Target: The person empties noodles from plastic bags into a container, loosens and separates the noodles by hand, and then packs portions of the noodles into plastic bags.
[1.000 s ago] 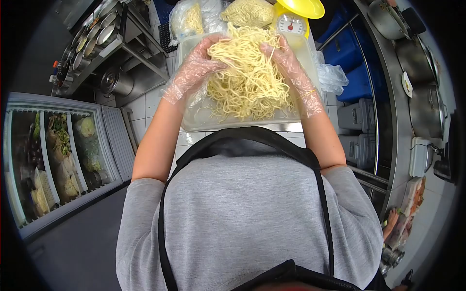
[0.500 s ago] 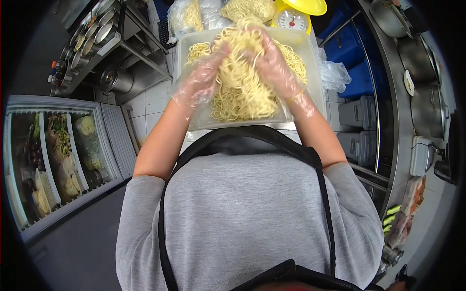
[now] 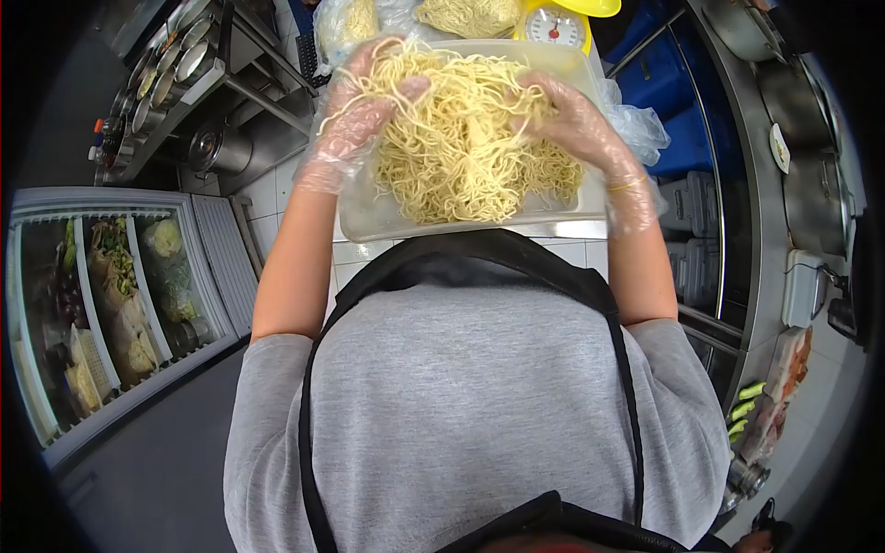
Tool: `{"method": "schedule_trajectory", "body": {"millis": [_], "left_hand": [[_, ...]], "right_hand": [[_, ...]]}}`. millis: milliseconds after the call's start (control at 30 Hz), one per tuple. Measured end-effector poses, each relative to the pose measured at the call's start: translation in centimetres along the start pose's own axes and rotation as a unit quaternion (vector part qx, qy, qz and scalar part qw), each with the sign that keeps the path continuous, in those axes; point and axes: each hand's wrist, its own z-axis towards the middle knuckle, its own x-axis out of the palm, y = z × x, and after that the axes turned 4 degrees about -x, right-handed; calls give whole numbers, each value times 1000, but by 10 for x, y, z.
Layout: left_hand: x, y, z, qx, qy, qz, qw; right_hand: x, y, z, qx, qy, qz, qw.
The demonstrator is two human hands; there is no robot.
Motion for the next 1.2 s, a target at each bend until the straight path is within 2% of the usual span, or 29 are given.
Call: {"method": "schedule_trajectory", "body": {"millis": [33,67,100,133,167,200,267,300,367,400,433,500,533,567,633,700,733,800,833,900,967,1033,1100,1133,1167,1200], "left_hand": [[0,-8,-2,-11,40,11,999],[-2,-21,-10,-71,66,114,989],[-10,-14,-11,-70,66,114,989],[-21,-2,-13,8,70,296,953],[-28,7,-14,84,72,465,878],[-23,1,-19,85,73,466,878],[-1,-15,-36,1,163,529,833],[7,-3,-36,0,167,529,832],[21,33,-25,71,131,578,803],[25,36,-20,128,114,540,824],[25,36,-16,128,116,541,823],[25,30,-6,127,61,473,869],[22,23,-3,130,31,403,905],[17,15,-1,133,32,403,905],[7,-20,1,78,-6,295,952],[0,-40,7,8,-3,103,995],[0,-49,5,1,14,-18,1000],[0,-41,17,2,20,-64,998],[2,-44,20,4,24,-109,994],[18,-44,6,-11,27,-111,993],[25,-36,-2,-39,73,-196,977],[21,-33,-12,-11,89,-163,982],[18,-30,-18,-45,118,-124,984],[14,-31,-18,-54,111,-69,990],[6,-21,-14,-54,112,-69,990],[-3,-2,-6,-56,116,-41,991]], "right_hand": [[-8,7,-6,-1,30,-73,997],[-16,20,-10,102,66,-42,992],[-23,14,-15,102,66,-42,992],[-30,4,-21,31,27,-151,988],[-31,-6,-25,-40,-12,-257,965],[-27,-13,-26,-40,-13,-256,966],[-14,-29,-31,-25,-3,-218,976],[-1,-31,-30,-21,-4,-216,976],[34,-22,-13,24,7,-397,918],[40,-18,-4,43,-7,-383,923],[36,-23,-2,44,-8,-382,923],[19,-32,-3,-111,7,-264,958],[11,-32,-6,-111,3,-267,957],[5,-30,-10,-93,25,-241,966],[0,-15,-15,-76,49,-213,973],[-3,10,-17,-86,5,-221,971],[1,24,-16,-86,5,-220,972],[18,51,-4,-169,-100,-118,973],[30,55,3,-169,-102,-118,973],[50,56,14,-175,-114,-72,975],[51,34,25,-184,-134,-88,970],[48,25,30,-190,-136,33,972],[43,21,27,-208,-161,-15,965],[39,18,26,-165,-140,28,976],[36,17,26,-122,-120,70,983],[36,24,25,-98,-128,65,985]]}}
